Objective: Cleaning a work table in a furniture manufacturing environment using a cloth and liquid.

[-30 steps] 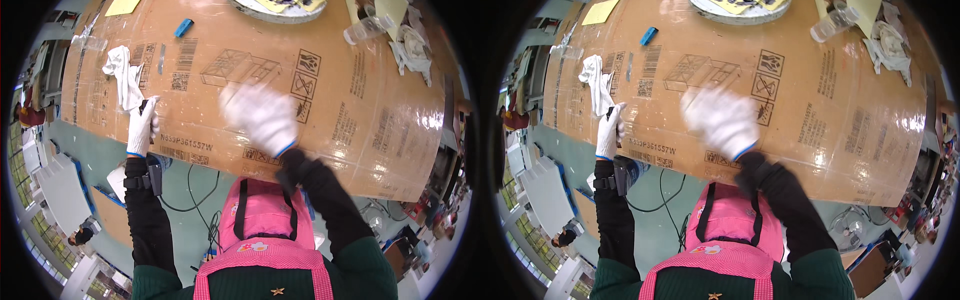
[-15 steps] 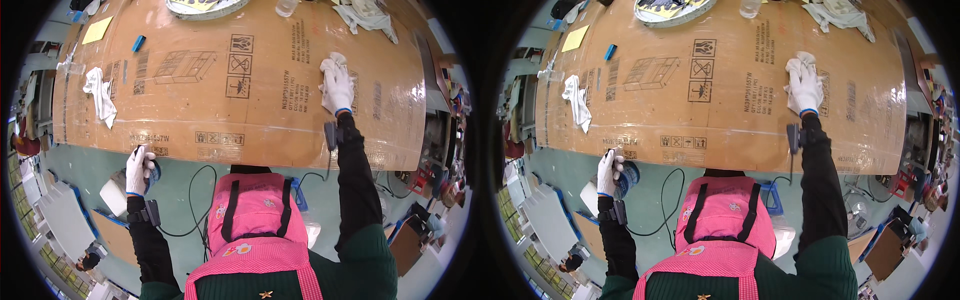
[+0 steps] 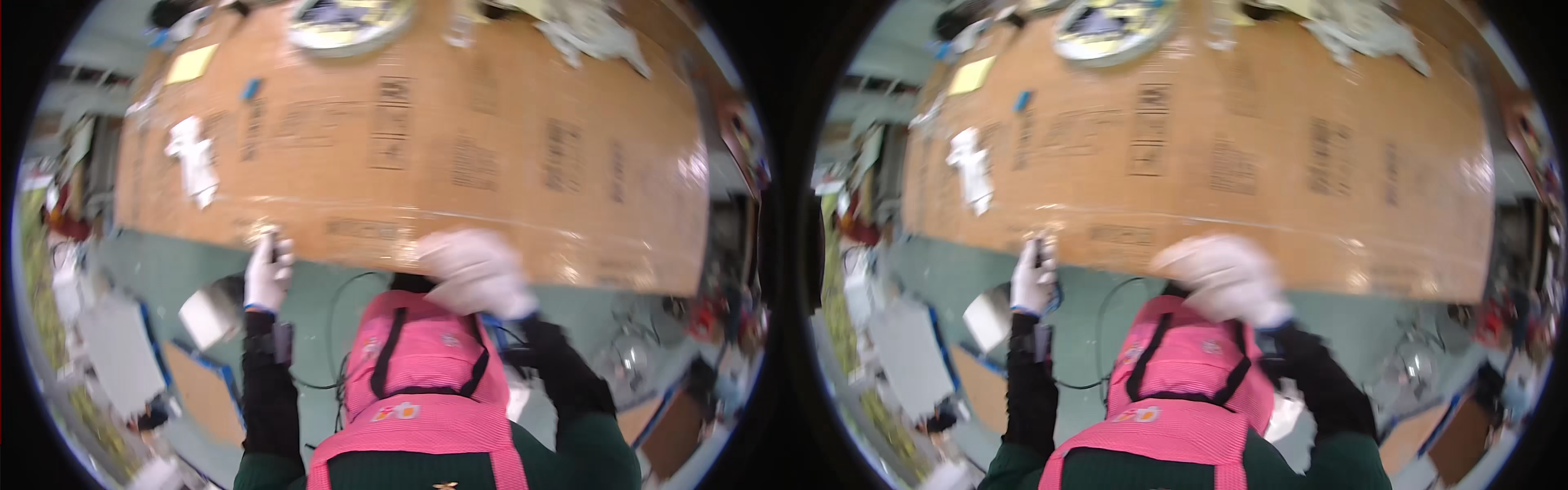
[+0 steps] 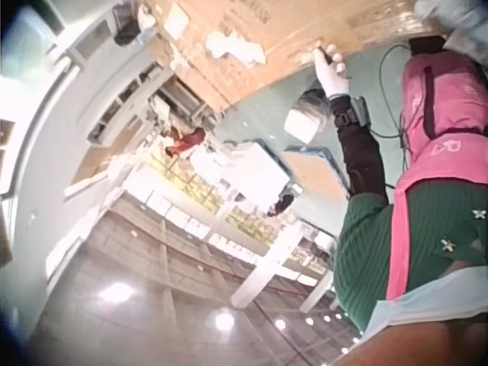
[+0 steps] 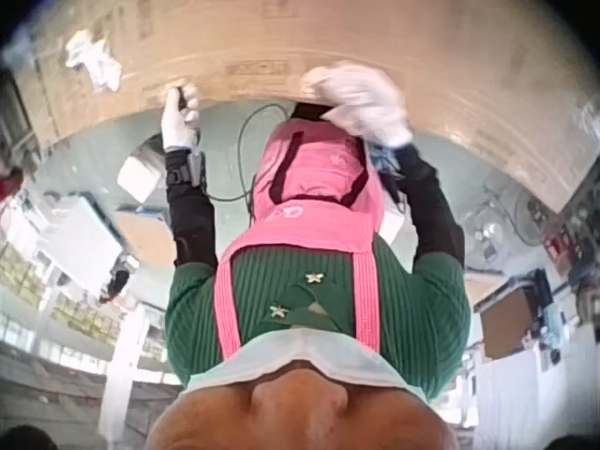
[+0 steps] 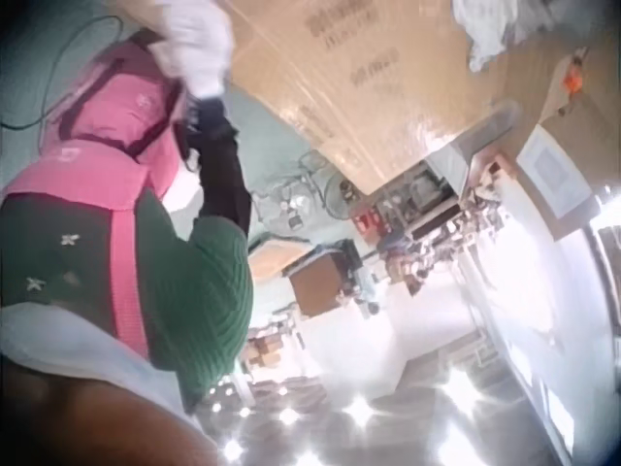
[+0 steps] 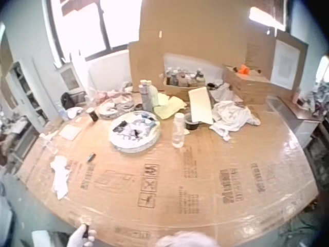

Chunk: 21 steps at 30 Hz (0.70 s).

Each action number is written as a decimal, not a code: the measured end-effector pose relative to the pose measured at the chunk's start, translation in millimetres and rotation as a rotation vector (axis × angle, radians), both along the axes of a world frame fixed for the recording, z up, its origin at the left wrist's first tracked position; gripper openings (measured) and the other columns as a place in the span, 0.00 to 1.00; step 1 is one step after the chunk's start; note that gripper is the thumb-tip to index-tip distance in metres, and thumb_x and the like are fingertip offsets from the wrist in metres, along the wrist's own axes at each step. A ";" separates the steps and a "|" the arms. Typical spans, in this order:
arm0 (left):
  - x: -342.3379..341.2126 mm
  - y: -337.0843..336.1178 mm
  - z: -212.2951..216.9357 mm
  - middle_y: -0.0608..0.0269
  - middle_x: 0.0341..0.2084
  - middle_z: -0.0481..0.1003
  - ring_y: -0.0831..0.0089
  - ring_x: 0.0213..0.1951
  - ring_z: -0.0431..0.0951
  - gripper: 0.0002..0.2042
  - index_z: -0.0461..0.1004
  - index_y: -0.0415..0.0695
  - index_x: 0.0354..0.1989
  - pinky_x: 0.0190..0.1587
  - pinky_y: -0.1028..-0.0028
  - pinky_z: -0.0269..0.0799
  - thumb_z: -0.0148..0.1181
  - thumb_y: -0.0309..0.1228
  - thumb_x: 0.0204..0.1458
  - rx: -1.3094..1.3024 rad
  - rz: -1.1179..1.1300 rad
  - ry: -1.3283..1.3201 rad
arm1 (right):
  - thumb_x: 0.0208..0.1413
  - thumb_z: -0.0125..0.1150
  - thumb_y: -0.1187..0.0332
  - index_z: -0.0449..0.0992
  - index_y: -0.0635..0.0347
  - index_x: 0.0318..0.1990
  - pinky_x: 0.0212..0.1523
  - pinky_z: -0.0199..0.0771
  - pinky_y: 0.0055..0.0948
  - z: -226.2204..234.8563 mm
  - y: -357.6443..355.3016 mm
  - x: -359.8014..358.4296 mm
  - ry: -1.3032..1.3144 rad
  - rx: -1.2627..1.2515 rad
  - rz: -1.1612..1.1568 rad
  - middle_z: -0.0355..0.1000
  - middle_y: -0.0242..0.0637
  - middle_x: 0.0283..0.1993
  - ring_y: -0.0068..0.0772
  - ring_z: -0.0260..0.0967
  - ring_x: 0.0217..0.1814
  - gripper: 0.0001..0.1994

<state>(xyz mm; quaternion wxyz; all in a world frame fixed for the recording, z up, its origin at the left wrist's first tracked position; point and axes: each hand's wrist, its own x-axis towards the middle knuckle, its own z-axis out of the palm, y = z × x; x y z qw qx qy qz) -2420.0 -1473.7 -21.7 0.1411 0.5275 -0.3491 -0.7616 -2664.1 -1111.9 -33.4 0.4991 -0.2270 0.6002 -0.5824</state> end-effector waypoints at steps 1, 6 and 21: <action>10.7 -1.9 6.6 0.70 0.32 0.77 0.85 0.24 0.71 0.14 0.73 0.53 0.54 0.17 0.86 0.59 0.53 0.45 0.67 0.034 0.004 0.002 | 0.57 0.64 0.71 0.80 0.56 0.49 0.34 0.78 0.28 -8.7 45.6 -36.5 -0.373 0.235 -0.110 0.81 0.40 0.45 0.29 0.80 0.41 0.12; 0.1 0.8 5.9 0.63 0.41 0.79 0.77 0.30 0.77 0.13 0.69 0.50 0.57 0.23 0.81 0.69 0.53 0.32 0.65 0.013 0.110 -0.012 | 0.70 0.48 0.60 0.72 0.57 0.63 0.52 0.76 0.27 -91.7 229.2 -142.3 0.800 0.406 -0.932 0.74 0.39 0.60 0.30 0.74 0.59 0.20; -119.0 -258.7 5.2 0.59 0.36 0.79 0.72 0.34 0.77 0.17 0.76 0.38 0.48 0.39 0.71 0.75 0.66 0.34 0.53 -1.484 -0.375 -0.384 | 0.50 0.67 0.68 0.81 0.52 0.44 0.49 0.75 0.35 -20.9 -327.4 63.6 0.503 -0.085 -0.005 0.79 0.38 0.44 0.42 0.76 0.46 0.13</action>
